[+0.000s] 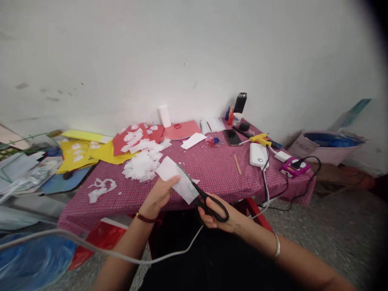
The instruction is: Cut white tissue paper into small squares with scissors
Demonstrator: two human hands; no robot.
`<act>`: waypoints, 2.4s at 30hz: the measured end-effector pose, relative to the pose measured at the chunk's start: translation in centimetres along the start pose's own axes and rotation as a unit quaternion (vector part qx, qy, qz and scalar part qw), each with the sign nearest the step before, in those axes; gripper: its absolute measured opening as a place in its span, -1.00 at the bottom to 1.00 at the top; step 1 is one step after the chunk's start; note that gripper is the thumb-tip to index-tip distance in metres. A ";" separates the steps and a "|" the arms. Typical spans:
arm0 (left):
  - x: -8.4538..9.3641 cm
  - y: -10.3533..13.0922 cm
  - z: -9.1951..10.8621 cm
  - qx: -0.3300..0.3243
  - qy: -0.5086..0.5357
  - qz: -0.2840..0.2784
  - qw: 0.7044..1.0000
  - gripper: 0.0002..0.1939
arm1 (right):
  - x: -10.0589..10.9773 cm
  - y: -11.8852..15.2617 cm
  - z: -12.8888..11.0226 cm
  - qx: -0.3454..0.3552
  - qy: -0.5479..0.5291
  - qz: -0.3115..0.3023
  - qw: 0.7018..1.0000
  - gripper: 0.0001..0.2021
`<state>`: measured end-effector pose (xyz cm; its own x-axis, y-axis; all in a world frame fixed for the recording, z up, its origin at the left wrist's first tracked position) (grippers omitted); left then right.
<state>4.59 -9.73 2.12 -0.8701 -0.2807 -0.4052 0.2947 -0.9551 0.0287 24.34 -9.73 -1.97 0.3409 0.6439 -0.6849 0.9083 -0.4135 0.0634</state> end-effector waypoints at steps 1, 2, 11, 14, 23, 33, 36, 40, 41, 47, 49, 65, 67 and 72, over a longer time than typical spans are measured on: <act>0.0 0.0 0.0 -0.004 -0.005 -0.005 1.000 -0.53 | 0.1 -0.1 0.1 0.004 0.005 -0.007 1.000 -0.55; 0.0 0.0 0.1 -0.005 -0.012 -0.011 1.000 -0.52 | 0.2 -0.1 0.2 0.003 0.002 -0.017 1.000 -0.52; -0.4 0.3 -0.8 -0.013 -0.079 -0.052 0.995 -0.59 | 0.8 -0.4 0.6 -0.044 -0.125 -0.031 0.991 -0.49; -0.2 0.0 -1.0 -0.042 -0.074 -0.011 0.996 -0.58 | 0.6 -0.1 0.3 -0.040 -0.120 -0.030 0.992 -0.53; 1.6 -0.7 0.7 -0.039 -0.066 0.017 0.997 -0.61 | 0.1 0.6 -0.1 -0.068 -0.070 -0.052 0.994 -0.46; 3.3 -0.3 0.8 -0.018 -0.213 -0.088 0.973 -0.66 | 0.5 0.1 0.3 -0.068 -0.138 -0.092 0.984 -0.56; 2.9 -0.2 0.4 -0.006 -0.236 -0.127 0.963 -0.71 | 0.5 0.0 0.3 -0.062 -0.145 -0.088 0.984 -0.56; 2.5 0.0 -0.6 0.006 -0.233 -0.152 0.960 -0.67 | 0.0 0.0 0.1 -0.036 -0.122 -0.090 0.988 -0.53; 2.4 0.1 -0.7 0.004 -0.230 -0.151 0.961 -0.64 | -0.2 -0.1 0.1 -0.023 -0.104 -0.093 0.990 -0.53; 0.8 0.7 -0.9 -0.010 -0.202 -0.156 0.967 -0.38 | -1.0 0.1 -0.2 0.059 -0.004 -0.033 0.998 -0.57; 0.5 0.7 -0.8 -0.006 -0.184 -0.164 0.969 -0.34 | -1.1 0.2 -0.3 0.058 0.012 -0.012 0.998 -0.59; 2.8 -1.7 0.6 -0.018 -0.146 0.001 0.989 -0.47 | 6.9 1.6 -7.6 0.120 0.623 0.322 0.703 -0.52; 3.5 -2.0 1.1 -0.072 -0.272 0.003 0.960 -0.54 | 8.3 1.4 -8.2 0.118 0.729 0.344 0.579 -0.53; 4.4 -2.3 2.4 -0.178 -0.510 0.019 0.841 -0.70 | 10.7 1.2 -7.8 0.135 0.801 0.343 0.472 -0.57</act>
<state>-0.88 -9.03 2.46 -0.6908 -0.4184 0.5896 0.2712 -0.9059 -0.3252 30.98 1.70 -3.59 0.4748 -0.1292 0.8705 0.4613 -0.8059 -0.3712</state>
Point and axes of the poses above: each hand's wrist, its own y-axis away from the middle knuckle, its own x-axis out of the back of the hand, z = x × y, the point moved 2 cm from there along -y, towards the middle knuckle, and after that the axes turned 6 degrees about -x, right-handed, at the moved point
